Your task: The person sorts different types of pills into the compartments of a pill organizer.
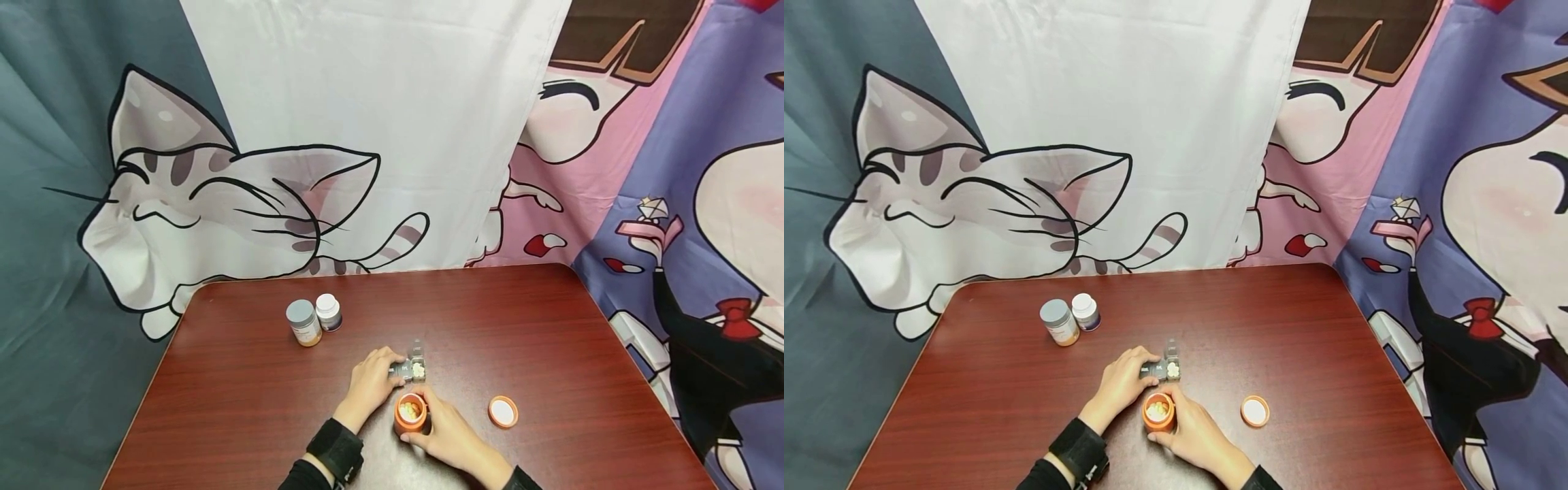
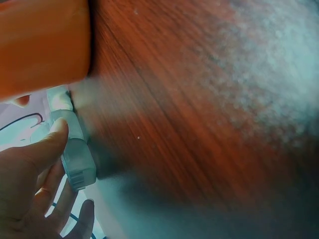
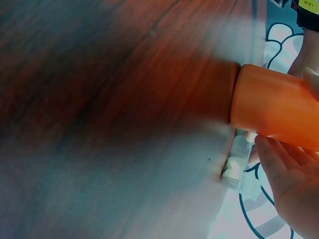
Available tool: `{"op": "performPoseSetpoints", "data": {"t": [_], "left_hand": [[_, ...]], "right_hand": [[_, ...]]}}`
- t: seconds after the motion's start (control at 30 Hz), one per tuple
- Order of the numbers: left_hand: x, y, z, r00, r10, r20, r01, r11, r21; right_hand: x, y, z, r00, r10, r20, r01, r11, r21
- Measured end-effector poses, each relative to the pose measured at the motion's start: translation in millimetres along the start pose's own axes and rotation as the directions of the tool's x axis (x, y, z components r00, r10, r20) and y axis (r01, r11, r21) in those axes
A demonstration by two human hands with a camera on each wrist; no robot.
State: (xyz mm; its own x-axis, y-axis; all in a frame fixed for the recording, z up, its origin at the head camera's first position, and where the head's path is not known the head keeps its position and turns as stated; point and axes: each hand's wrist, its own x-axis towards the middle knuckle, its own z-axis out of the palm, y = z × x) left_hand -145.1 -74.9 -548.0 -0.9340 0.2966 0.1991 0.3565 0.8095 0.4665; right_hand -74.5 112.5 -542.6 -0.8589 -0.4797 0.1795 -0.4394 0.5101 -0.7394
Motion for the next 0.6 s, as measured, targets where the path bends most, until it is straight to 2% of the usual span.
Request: {"op": "performPoseSetpoints", "data": {"t": [0.33,0.6], "left_hand": [[0.1,1.3,-0.2,0.999,0.036,0.02,-0.037,0.998,0.048],[-2.6,3.0,-0.2,0.999,0.021,0.036,-0.022,0.999,0.042]], "right_hand": [[-2.1,-0.1,0.4,1.0,0.001,0.018,0.0,0.999,-0.04],[-2.6,-1.3,-1.2,1.0,-0.001,0.014,0.004,0.989,-0.15]]}}
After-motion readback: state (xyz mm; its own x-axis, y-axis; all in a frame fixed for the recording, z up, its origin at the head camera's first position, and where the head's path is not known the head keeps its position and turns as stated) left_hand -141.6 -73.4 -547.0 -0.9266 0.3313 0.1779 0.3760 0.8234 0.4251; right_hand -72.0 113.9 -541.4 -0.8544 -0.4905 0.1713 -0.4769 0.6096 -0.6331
